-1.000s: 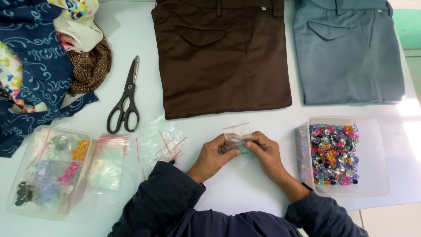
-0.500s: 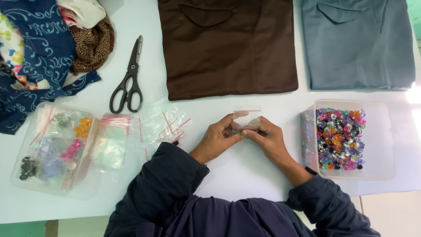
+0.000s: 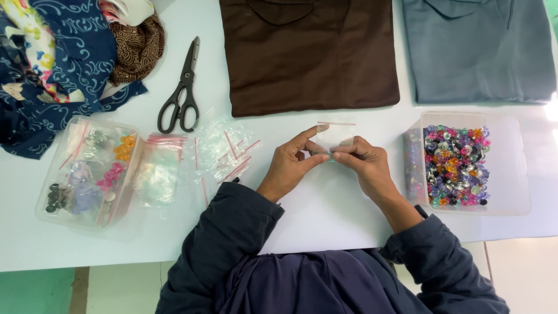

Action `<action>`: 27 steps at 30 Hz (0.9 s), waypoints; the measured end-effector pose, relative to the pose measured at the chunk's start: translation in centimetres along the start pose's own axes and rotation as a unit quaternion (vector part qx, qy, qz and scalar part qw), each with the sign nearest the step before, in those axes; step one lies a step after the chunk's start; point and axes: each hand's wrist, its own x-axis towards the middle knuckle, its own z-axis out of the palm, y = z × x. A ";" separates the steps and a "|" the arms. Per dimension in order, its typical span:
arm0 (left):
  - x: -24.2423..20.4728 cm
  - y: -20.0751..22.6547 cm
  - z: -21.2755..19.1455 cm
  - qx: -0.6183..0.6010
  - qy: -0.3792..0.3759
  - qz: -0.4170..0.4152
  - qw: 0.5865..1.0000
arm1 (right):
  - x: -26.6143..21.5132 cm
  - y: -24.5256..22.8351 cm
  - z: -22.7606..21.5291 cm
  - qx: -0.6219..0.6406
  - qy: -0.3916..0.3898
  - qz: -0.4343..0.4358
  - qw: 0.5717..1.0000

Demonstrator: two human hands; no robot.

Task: The person sorts colored buttons from a large container into small plastic bags by hand.

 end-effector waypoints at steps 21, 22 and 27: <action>0.3 -2.2 1.6 -0.041 -0.029 -0.012 0.999 | -0.6 -0.9 0.0 0.033 0.079 -0.006 0.996; 0.3 -2.3 1.5 -0.042 -0.028 -0.013 0.999 | -0.4 -0.7 -0.2 0.033 0.078 -0.005 0.996; 0.2 -1.9 1.5 -0.046 -0.044 -0.017 0.998 | -0.6 -1.1 0.8 0.028 0.019 -0.001 0.999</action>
